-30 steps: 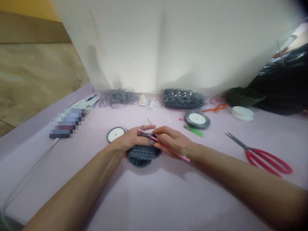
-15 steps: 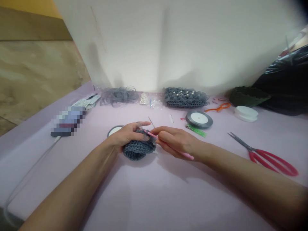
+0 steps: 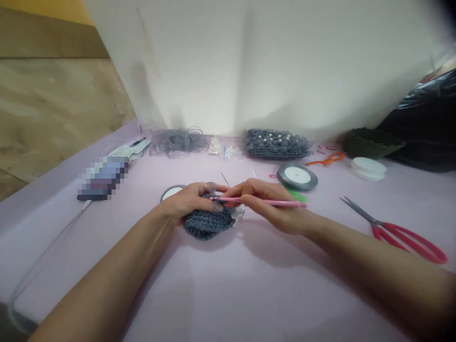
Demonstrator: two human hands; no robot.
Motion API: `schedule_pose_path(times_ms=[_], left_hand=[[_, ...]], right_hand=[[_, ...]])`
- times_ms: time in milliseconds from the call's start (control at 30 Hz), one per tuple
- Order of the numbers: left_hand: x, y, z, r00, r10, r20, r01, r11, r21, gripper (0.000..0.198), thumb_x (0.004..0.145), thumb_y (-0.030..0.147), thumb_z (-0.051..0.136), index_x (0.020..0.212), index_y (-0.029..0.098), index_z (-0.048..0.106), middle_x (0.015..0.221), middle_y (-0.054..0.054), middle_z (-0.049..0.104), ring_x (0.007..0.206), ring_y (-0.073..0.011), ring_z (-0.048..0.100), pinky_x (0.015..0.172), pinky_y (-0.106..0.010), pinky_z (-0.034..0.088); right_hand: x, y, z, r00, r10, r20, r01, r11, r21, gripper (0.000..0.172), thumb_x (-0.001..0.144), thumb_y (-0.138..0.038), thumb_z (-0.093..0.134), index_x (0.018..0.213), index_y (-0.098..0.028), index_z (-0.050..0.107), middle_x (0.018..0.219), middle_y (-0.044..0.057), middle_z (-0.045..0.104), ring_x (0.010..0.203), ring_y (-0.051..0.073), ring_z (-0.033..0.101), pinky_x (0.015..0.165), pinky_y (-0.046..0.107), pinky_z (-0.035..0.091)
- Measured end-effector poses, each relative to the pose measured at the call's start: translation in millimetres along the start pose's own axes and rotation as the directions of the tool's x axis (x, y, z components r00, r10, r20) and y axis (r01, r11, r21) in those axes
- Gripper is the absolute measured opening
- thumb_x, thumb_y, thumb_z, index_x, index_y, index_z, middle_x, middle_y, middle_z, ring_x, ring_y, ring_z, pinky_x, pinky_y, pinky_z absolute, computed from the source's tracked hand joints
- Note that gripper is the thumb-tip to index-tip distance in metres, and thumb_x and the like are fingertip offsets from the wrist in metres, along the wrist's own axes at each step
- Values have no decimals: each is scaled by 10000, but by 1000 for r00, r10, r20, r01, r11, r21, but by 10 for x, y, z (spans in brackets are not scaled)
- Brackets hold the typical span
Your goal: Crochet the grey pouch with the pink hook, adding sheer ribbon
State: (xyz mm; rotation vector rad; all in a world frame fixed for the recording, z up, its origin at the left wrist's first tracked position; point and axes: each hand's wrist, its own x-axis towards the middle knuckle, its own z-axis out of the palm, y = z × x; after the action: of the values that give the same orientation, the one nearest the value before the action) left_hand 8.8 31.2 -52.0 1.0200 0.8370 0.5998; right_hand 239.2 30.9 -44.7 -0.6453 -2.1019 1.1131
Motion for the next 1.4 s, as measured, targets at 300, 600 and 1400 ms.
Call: schedule_pose_path(times_ms=[300,600,1400], left_hand=[[136,-151,287,985,151,-90,-159,982,-103,454,652,195,832,1073,131,673,864,-67,702,776,-172,669,747,-282,508],[107,-119,194,931,216,-293,-143,957,254,809,645,293,842,1375,203,504,1096,-100,670,984,-236,647,865,-344,479],[68,-96,279,962,199,-184,-193,980,49,739,698,223,821,1358,234,489,912,-50,680,849,-214,691,822,-379,511]], right_hand=[[-11,199,365,947,15,-321,-11,1000,17,216,951,-305,539,777,-178,553,972,50,641,911,159,608,800,301,481],[13,108,257,950,173,-259,-158,984,79,252,953,-351,536,767,-182,555,706,-7,638,680,123,629,605,228,479],[-21,157,200,969,101,-227,-87,994,71,248,968,-344,502,794,-174,552,700,-4,622,657,116,586,620,242,461]])
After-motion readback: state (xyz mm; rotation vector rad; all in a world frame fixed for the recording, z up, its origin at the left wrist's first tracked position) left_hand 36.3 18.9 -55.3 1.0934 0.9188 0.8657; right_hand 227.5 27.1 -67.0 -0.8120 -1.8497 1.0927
